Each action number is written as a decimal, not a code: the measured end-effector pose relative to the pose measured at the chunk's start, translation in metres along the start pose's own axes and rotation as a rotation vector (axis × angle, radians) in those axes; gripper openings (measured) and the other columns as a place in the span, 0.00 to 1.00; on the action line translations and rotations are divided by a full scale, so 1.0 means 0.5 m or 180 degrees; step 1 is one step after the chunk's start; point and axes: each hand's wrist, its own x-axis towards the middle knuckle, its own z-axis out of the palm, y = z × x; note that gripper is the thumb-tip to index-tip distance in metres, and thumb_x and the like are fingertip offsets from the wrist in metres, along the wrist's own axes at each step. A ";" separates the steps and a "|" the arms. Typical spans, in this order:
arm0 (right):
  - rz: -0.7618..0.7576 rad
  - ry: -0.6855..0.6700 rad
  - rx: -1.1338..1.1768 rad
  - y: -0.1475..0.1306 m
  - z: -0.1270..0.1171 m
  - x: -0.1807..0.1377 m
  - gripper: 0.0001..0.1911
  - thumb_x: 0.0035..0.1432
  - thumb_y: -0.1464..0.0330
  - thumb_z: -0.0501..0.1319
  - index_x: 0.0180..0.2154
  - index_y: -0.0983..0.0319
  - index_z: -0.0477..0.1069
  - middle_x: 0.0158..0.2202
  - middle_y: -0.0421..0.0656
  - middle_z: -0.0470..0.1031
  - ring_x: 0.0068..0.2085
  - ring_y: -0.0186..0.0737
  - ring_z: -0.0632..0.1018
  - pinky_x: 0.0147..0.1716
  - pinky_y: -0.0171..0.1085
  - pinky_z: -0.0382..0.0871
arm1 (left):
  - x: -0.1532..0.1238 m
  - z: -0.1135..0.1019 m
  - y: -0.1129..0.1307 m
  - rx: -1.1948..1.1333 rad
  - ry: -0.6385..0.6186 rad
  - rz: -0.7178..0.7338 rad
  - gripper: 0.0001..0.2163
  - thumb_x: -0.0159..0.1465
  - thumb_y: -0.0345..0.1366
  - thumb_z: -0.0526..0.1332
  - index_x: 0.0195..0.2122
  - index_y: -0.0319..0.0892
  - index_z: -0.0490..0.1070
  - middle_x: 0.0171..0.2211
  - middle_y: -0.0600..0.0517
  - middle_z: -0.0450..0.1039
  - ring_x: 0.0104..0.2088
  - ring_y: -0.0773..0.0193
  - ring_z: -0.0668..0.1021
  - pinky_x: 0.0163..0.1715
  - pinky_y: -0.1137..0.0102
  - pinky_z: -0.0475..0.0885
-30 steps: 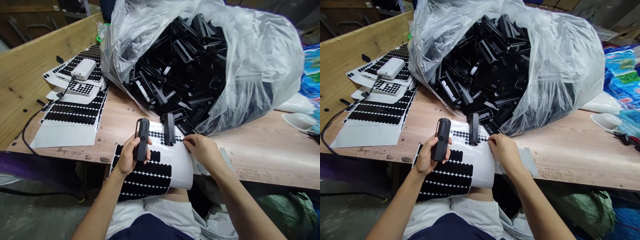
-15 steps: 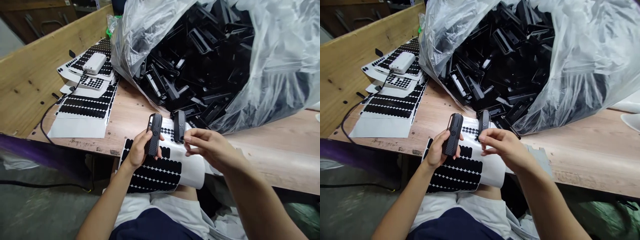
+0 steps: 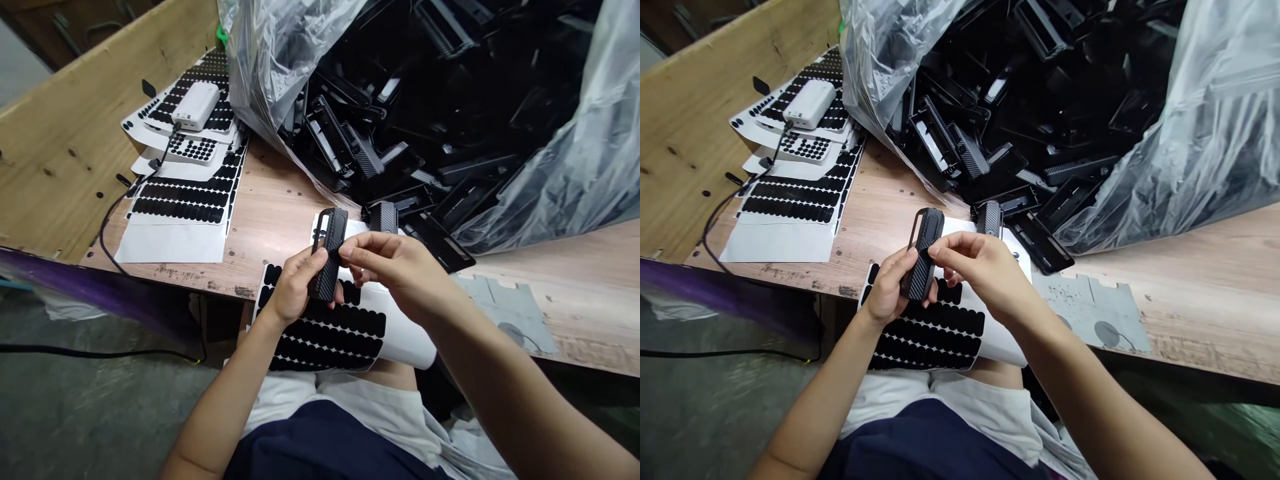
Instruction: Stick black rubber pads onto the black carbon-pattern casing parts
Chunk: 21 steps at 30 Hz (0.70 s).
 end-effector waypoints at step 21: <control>-0.0740 0.0172 -0.1605 -0.027 0.000 -0.011 0.25 0.51 0.45 0.71 0.29 0.60 0.78 0.27 0.43 0.78 0.29 0.39 0.76 0.29 0.38 0.68 | -0.003 -0.001 -0.001 0.0273 0.0028 0.0048 0.21 0.69 0.57 0.61 0.39 0.41 0.71 0.21 0.51 0.77 0.18 0.66 0.75 0.19 0.72 0.68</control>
